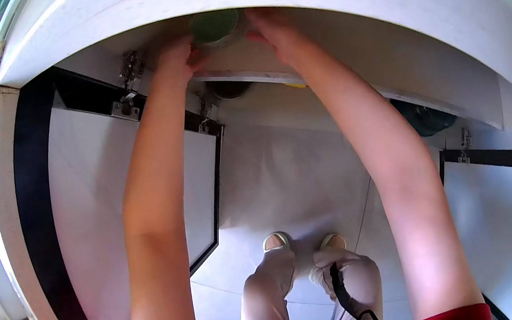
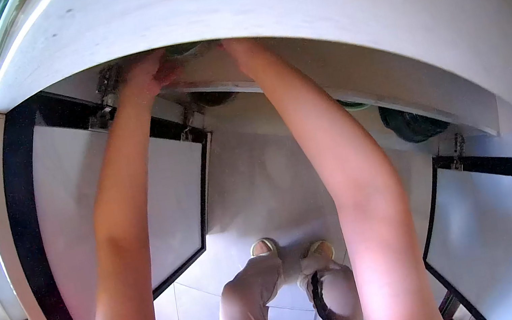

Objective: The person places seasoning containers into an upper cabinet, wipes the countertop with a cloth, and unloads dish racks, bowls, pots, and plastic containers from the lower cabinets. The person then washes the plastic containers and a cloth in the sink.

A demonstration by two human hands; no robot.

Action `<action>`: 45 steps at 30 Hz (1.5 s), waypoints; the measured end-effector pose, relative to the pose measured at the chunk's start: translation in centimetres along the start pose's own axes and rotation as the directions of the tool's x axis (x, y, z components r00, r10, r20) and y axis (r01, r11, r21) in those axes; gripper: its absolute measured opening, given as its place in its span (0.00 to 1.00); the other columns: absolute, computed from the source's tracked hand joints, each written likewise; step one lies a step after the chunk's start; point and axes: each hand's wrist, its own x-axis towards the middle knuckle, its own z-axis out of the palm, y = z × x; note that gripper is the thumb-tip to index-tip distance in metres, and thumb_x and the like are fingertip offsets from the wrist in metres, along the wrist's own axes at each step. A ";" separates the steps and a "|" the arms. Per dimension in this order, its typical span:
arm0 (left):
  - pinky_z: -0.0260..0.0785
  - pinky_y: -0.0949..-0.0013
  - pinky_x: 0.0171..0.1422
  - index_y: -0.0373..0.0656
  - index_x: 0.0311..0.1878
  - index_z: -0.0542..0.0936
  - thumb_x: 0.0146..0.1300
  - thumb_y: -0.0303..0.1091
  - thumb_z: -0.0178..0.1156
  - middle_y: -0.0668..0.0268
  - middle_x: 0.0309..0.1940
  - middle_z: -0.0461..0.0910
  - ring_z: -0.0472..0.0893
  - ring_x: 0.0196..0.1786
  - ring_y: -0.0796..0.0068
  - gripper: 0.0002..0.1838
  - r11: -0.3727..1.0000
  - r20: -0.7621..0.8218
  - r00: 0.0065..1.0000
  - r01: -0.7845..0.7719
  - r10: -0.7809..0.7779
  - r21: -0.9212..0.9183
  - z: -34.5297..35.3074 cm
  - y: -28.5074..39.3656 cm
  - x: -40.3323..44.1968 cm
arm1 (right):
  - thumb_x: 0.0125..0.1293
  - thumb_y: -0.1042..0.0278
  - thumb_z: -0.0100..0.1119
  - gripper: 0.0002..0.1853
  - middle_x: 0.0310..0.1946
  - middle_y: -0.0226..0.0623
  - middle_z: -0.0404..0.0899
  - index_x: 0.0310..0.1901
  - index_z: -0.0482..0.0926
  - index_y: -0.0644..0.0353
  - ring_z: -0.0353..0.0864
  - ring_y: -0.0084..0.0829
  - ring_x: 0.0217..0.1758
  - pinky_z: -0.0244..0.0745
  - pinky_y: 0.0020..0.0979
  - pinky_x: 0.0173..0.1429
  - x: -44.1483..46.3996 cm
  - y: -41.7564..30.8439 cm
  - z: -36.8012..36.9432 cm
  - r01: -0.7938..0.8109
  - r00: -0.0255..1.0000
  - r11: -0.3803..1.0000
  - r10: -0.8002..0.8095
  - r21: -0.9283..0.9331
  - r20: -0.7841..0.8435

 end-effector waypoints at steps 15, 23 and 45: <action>0.77 0.73 0.36 0.40 0.51 0.69 0.67 0.36 0.49 0.63 0.40 0.75 0.77 0.36 0.74 0.13 0.997 0.123 0.992 -0.011 0.020 -0.075 -0.4 -1.3 -7.8 | 0.67 0.62 0.52 0.22 0.55 0.40 0.68 0.58 0.65 0.65 0.69 0.29 0.54 0.71 0.29 0.55 -5.8 6.5 0.2 0.256 0.963 0.944 -0.269 -0.210 -0.034; 0.72 0.72 0.43 0.50 0.67 0.61 0.66 0.29 0.48 0.69 0.58 0.70 0.75 0.50 0.78 0.25 0.990 0.128 0.983 0.140 -0.135 -0.027 -6.7 -1.2 -28.3 | 0.70 0.67 0.47 0.26 0.49 0.33 0.73 0.67 0.55 0.61 0.72 0.19 0.44 0.70 0.24 0.49 -27.8 -6.7 3.9 -0.146 0.984 0.988 0.140 -0.046 -0.114; 0.76 0.65 0.48 0.48 0.61 0.68 0.65 0.33 0.50 0.69 0.51 0.74 0.77 0.50 0.75 0.20 0.990 0.211 0.972 -0.078 0.101 -0.114 -18.2 29.0 -27.7 | 0.69 0.67 0.46 0.26 0.62 0.35 0.60 0.67 0.54 0.58 0.68 0.26 0.59 0.71 0.29 0.58 -22.4 -30.1 23.9 -0.095 0.993 0.995 0.093 0.019 0.073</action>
